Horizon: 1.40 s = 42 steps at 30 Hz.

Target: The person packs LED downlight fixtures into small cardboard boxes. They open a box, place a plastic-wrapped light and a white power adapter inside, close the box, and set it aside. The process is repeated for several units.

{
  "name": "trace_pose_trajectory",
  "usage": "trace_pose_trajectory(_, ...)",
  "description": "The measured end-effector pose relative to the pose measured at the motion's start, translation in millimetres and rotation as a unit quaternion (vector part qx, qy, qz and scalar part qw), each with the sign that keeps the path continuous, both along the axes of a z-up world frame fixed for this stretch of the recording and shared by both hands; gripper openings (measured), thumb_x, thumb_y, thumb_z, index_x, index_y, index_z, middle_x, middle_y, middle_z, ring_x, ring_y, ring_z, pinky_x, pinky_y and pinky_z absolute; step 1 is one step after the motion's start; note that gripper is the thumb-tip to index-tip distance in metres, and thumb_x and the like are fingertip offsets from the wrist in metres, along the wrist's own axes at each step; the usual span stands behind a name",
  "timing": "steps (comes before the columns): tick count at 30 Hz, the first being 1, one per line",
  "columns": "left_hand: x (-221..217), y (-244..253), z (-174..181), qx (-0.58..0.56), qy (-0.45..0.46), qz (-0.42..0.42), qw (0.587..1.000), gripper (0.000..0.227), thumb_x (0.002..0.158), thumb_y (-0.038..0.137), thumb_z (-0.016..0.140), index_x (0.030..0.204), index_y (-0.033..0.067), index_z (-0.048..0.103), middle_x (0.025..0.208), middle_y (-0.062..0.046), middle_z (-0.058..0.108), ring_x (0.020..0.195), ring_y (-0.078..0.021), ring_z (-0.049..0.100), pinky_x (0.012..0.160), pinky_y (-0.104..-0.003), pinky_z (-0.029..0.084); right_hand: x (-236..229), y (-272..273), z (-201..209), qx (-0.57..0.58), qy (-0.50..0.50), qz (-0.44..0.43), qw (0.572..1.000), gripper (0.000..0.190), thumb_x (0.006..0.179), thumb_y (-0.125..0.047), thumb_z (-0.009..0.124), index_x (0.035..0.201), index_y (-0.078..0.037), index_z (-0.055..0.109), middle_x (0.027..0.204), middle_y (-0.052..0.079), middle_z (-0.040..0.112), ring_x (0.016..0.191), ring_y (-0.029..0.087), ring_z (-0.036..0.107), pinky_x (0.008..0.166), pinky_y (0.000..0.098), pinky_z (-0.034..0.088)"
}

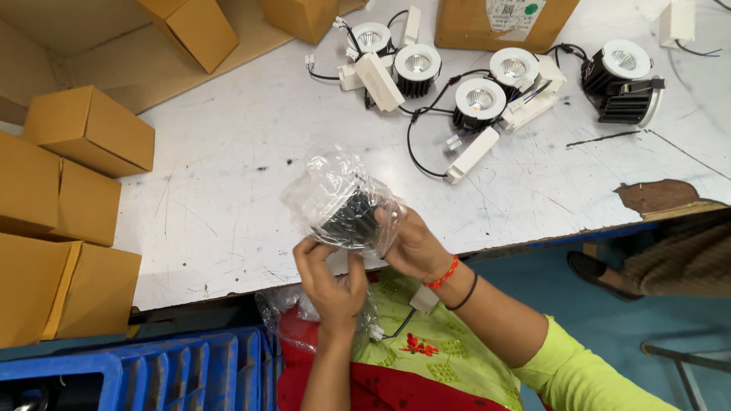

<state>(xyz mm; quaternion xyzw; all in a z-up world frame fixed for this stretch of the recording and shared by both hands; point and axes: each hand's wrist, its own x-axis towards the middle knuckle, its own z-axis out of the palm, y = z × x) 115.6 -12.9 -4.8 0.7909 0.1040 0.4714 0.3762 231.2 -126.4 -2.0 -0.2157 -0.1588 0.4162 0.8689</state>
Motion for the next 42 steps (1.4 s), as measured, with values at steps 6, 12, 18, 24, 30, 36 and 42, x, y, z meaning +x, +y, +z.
trace_pose_trajectory(6, 5, 3, 1, 0.041, -0.005, -0.042, 0.998, 0.041, 0.079, 0.010, 0.079, 0.108, -0.0046, 0.054, 0.105, -0.020, 0.058, 0.095, -0.0330, 0.064, 0.078, -0.042, 0.055, -3, 4, 14, -0.027, 0.006, -0.036, 0.999, 0.042, 0.105, -0.022, 0.061, 0.137, 0.005, 0.055, 0.127, 0.013, 0.068, 0.116, 0.022, 0.065, 0.106, 0.0397, 0.052)
trace_pose_trajectory(12, 5, 7, -3, 0.108, 0.083, -0.082, 0.987, 0.011, 0.088, 0.000, 0.071, 0.085, 0.0010, 0.061, 0.079, -0.010, 0.062, 0.069, -0.0224, 0.062, 0.058, -0.037, 0.050, -1, 7, 18, -0.052, -0.001, -0.050, 0.997, 0.042, 0.101, -0.019, 0.063, 0.138, -0.001, 0.055, 0.125, 0.008, 0.068, 0.114, 0.018, 0.065, 0.104, 0.0365, 0.052)
trace_pose_trajectory(18, 7, -1, 11, 0.134, 0.103, -0.067, 0.983, 0.017, 0.085, 0.003, 0.068, 0.072, 0.0048, 0.056, 0.069, -0.008, 0.057, 0.061, -0.0220, 0.056, 0.056, -0.041, 0.046, 0, 20, 3, -0.260, -0.180, -0.128, 0.940, 0.052, 0.096, -0.022, 0.070, 0.141, -0.002, 0.056, 0.114, 0.008, 0.071, 0.098, 0.014, 0.066, 0.086, 0.0321, 0.056)
trace_pose_trajectory(24, 43, 19, 36, 0.221, 0.096, 0.049, 0.969, 0.035, 0.081, 0.019, 0.070, 0.107, -0.0043, 0.068, 0.115, -0.023, 0.068, 0.119, -0.0354, 0.054, 0.105, -0.049, 0.036, 2, 18, -36, -0.359, -0.505, -0.229, 0.750, 0.048, 0.091, -0.015, 0.072, 0.133, 0.003, 0.059, 0.113, 0.017, 0.073, 0.098, 0.025, 0.073, 0.085, 0.0362, 0.059)
trace_pose_trajectory(30, 95, -1, 24, 0.160, 0.195, -0.103, 0.962, 0.028, 0.093, 0.010, 0.056, 0.115, 0.0107, 0.072, 0.136, 0.001, 0.070, 0.148, -0.0231, 0.054, 0.133, -0.055, 0.019, 68, 27, -73, -0.377, -0.635, -0.241, 0.630, 0.036, 0.094, -0.017, 0.064, 0.126, -0.001, 0.065, 0.119, 0.021, 0.075, 0.109, 0.032, 0.074, 0.095, 0.0380, 0.059)
trace_pose_trajectory(36, 127, -2, 9, 0.058, 0.237, -0.218, 0.945, 0.041, 0.099, 0.026, 0.064, 0.137, 0.0140, 0.063, 0.150, -0.005, 0.058, 0.136, -0.0265, 0.051, 0.113, -0.039, 0.039, 136, 7, -53, -0.320, -0.353, -0.279, 0.834, 0.061, 0.108, -0.032, 0.036, 0.157, 0.006, 0.035, 0.153, 0.026, 0.050, 0.138, 0.035, 0.053, 0.119, 0.0371, 0.041)
trace_pose_trajectory(42, 162, 186, 37, 0.110, 0.121, 0.059, 0.985, 0.049, 0.095, 0.021, 0.073, 0.140, 0.0088, 0.058, 0.147, -0.015, 0.058, 0.138, -0.0334, 0.050, 0.116, -0.040, 0.040, 134, 18, -29, -0.486, -0.572, -0.444, 0.489, 0.058, 0.098, -0.019, 0.062, 0.145, 0.009, 0.042, 0.152, 0.036, 0.041, 0.141, 0.051, 0.040, 0.121, 0.0508, 0.032)
